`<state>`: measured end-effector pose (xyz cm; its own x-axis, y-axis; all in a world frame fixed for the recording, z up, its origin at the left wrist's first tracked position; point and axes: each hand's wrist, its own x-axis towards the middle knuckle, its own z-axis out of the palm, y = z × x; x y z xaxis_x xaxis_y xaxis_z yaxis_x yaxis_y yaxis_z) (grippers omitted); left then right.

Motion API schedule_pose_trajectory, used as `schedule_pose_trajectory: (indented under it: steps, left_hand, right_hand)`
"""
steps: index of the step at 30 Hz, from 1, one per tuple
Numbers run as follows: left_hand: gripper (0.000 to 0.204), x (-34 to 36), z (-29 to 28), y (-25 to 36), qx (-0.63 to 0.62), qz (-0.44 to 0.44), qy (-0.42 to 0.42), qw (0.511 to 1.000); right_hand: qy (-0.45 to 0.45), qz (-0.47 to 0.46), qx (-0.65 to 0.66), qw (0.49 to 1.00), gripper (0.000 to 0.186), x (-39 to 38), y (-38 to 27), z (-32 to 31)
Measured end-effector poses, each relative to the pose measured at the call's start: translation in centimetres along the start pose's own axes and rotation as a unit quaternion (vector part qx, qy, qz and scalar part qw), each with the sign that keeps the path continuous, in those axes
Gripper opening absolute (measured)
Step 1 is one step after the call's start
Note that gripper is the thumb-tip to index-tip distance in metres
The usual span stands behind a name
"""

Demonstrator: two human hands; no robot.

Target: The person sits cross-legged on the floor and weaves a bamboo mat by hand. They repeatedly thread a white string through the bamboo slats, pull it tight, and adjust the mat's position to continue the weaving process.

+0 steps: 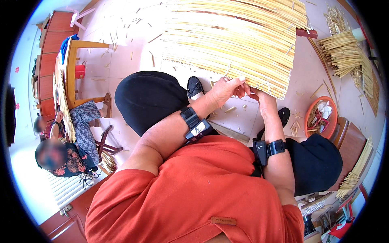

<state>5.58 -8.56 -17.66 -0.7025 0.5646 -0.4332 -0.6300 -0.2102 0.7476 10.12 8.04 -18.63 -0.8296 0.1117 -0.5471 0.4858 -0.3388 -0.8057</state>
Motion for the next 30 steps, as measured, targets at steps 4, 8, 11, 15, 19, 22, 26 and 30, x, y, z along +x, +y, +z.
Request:
schedule_pose_trajectory:
  steps: [4,8,11,15,19,22,26,30]
  left_hand:
    - [0.033,0.0,0.1,0.2,0.007,-0.001,0.002,1.0]
    - [0.033,-0.1,0.2,0.0,0.008,0.004,0.014,1.0]
    - [0.034,-0.1,0.4,-0.1,0.02,0.011,0.041,0.999]
    - [0.037,0.1,0.0,-0.3,0.014,-0.001,0.023,1.0]
    - [0.039,0.2,-0.2,-0.5,0.012,-0.009,0.021,1.0]
    - [0.042,0.2,0.0,-0.7,0.02,0.018,0.047,0.999]
    - [0.048,0.2,0.2,-0.3,0.013,0.004,0.015,1.0]
    - [0.056,0.0,0.2,0.1,0.027,-0.017,-0.009,0.999]
  right_hand:
    - [0.01,0.033,-0.008,0.999,0.029,0.1,-0.2,-0.2]
    - [0.005,0.028,0.003,1.0,0.021,0.6,0.8,-0.9]
    - [-0.005,0.029,0.01,1.0,0.016,0.9,1.2,-1.3]
    - [0.006,0.037,0.007,0.999,0.014,0.7,0.8,-1.0]
    - [0.025,0.038,-0.025,0.999,0.014,1.2,1.7,-1.4]
    - [0.015,0.04,-0.051,0.998,0.013,1.3,1.6,-1.6]
    - [0.024,0.041,-0.198,0.979,0.013,1.3,1.3,-0.9]
    - [0.016,0.055,-0.308,0.95,0.012,1.9,2.1,-1.3]
